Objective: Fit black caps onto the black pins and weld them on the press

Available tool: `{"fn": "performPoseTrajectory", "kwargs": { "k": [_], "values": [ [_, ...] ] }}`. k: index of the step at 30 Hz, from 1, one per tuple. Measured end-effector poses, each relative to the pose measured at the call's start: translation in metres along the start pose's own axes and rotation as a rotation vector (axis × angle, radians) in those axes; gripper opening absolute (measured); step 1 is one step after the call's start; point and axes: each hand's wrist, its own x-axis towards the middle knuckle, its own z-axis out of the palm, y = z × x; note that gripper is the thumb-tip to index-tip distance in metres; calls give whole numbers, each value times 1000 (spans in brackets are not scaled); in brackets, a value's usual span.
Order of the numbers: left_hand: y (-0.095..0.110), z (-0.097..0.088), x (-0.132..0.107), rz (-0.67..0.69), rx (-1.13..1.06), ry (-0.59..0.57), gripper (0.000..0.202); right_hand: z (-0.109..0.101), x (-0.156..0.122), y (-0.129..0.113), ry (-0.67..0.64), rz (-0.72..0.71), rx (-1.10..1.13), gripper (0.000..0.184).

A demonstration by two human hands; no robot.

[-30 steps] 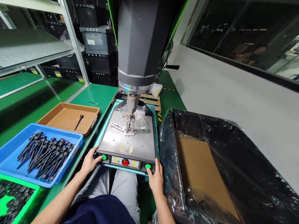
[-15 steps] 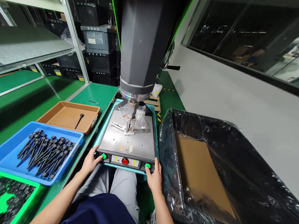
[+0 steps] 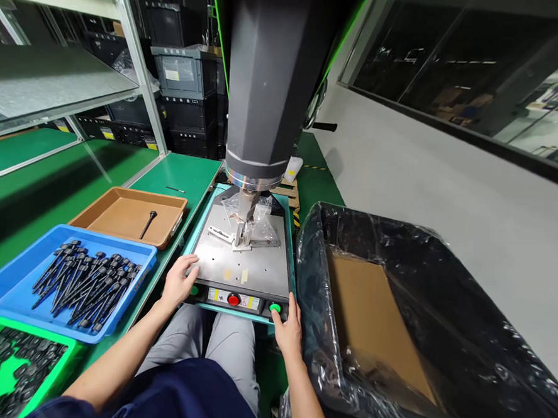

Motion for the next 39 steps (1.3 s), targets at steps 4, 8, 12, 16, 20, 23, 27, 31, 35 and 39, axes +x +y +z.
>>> {"fn": "performPoseTrajectory", "kwargs": {
  "k": [4,8,12,16,20,23,27,31,35,39],
  "values": [
    [38,32,36,-169,-320,-162,24,-1,3,4,6,48,65,78],
    [64,65,74,-298,-548,-241,32,-10,6,-9,114,66,127,64],
    [81,85,102,-468,-698,-334,32,-14,10,-47,295,-46,140,48],
    [91,91,115,-477,-731,-357,30,-1,21,-83,143,-71,302,46],
    [98,90,118,-470,-770,-357,23,25,42,-109,-76,-74,371,45],
    [101,88,118,-481,-798,-356,22,46,66,-133,-217,-96,381,45],
    [105,84,117,-495,-833,-368,23,64,103,-171,-179,-186,302,43],
    [110,79,118,-488,-880,-375,27,71,135,-201,101,-301,182,48],
    [116,74,121,-430,-887,-398,28,75,162,-217,189,-350,137,49],
    [118,73,125,-413,-842,-372,28,76,181,-226,71,-308,159,33]
  ]
}}
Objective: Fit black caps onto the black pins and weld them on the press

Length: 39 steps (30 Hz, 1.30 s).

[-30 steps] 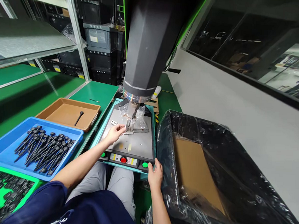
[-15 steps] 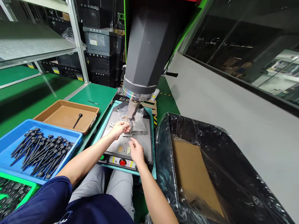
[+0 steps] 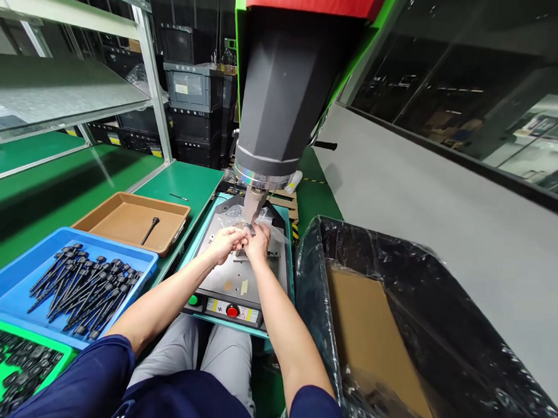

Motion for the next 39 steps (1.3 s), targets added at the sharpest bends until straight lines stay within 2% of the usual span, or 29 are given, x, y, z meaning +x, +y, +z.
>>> {"fn": "performPoseTrajectory", "kwargs": {
  "k": [3,6,8,10,14,17,19,21,24,27,30,32,35,37,39],
  "values": [
    [0,0,0,8,-7,12,28,-3,4,-7,1,-29,9,29],
    [-3,-1,-5,7,-20,11,28,-14,-8,-13,50,-91,33,31],
    [-7,-2,-10,-7,-27,14,27,-26,-26,-14,94,-83,71,34],
    [-14,-4,-16,-36,-22,16,27,-42,-49,-10,115,-14,153,37],
    [-33,-12,-29,-97,26,21,26,-71,-96,-5,61,126,394,40],
    [-52,-18,-46,-130,78,64,29,-86,-121,-13,16,114,476,35],
    [-62,-20,-64,-80,173,72,38,-91,-132,-23,-8,96,487,34],
    [-67,-20,-87,52,301,0,43,-91,-141,-34,-37,87,497,34],
    [-64,-16,-117,262,438,-155,39,-87,-150,-52,-76,75,543,35],
    [-58,-15,-133,323,504,-128,23,-81,-153,-66,-83,93,622,35],
    [-56,-19,-140,262,487,-63,24,-76,-151,-70,-109,197,716,38],
    [-57,-24,-144,163,377,-92,30,-74,-149,-69,-178,270,723,45],
    [-53,-30,-154,14,189,-156,38,-72,-150,-66,-363,316,641,46],
    [-48,-33,-160,-38,126,-168,42,-70,-154,-65,-449,333,630,45],
    [-42,-35,-164,-60,86,-157,43,-66,-158,-67,-471,356,667,45]
  ]
}}
